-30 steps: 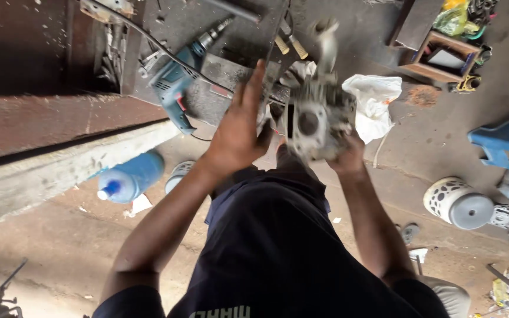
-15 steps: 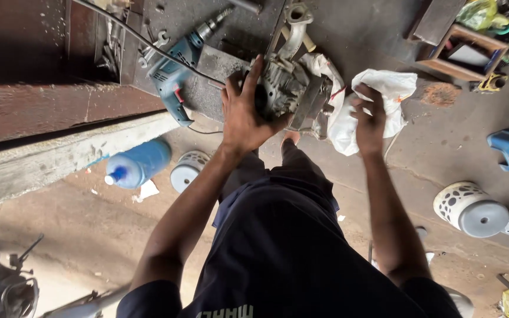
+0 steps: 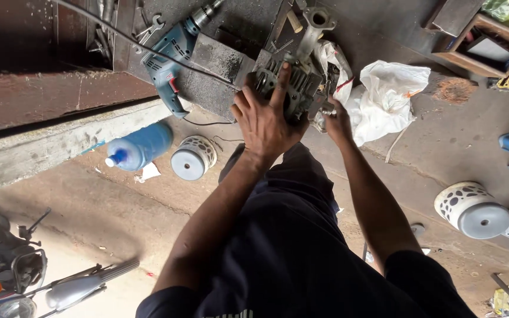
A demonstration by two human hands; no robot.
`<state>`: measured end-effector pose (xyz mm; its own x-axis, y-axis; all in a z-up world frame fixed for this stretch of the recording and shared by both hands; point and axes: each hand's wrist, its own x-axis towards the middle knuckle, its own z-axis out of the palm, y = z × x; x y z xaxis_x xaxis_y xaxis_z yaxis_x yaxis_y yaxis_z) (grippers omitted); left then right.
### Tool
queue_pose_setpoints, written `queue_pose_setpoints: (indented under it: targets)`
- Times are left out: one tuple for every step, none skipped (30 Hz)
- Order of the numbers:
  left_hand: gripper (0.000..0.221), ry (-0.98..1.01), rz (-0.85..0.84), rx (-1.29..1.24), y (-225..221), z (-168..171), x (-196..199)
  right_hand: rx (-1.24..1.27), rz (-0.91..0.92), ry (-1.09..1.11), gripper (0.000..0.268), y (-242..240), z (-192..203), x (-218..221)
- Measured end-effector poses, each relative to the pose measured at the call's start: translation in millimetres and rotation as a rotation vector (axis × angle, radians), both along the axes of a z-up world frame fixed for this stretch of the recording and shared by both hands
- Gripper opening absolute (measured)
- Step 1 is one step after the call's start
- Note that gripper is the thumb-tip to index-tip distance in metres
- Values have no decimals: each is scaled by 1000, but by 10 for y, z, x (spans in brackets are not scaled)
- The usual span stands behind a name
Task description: Using a power drill to perform work on a motorcycle engine component.
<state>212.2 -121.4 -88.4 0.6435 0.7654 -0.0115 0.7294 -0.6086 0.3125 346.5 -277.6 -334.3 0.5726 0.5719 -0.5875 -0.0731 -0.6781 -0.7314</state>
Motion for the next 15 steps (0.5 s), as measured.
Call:
queue_pose_setpoints:
  targets:
    - [113,7,1,19,-6,-34,23,-38,-9,16,54,-5,-239,-7]
    - [113,14,1,38,-10,-68,41,-75,-18,31,54,-10,-478,-19]
    - [113,15,1,35,-42,-137,46,-78,-18,32,54,-31,-555,-11]
    - [113,25,5,30,-71,-203,47,44,58,-183,53,-49,-630,-6]
    - [113,32,10,34,-60,-270,63,177,136,-400,53,1,-716,22]
    - [113,30,10,40,-35,-288,83,183,135,-402,53,82,-626,94]
    - [112,32,13,51,-47,-303,82,242,225,-504,53,105,-526,133]
    - [111,35,15,63,-60,-318,76,301,315,-606,53,128,-428,168]
    - [111,34,20,61,-59,-332,82,301,321,-606,53,-136,-994,90]
    - [111,25,22,67,-60,-342,83,410,241,-320,48,-298,-1522,14]
    - [110,18,25,73,-65,-339,69,511,159,-30,43,-335,-2032,-71]
    - [110,20,31,70,-84,-331,56,509,165,-27,43,-422,-1970,-276]
    - [111,34,32,48,-76,-326,58,204,380,-56,47,-480,-1912,-460]
    - [112,48,33,26,-63,-319,58,-108,586,-84,51,-534,-1852,-646]
    - [112,42,35,27,-43,-331,71,-108,587,-91,51,-839,-1148,-773]
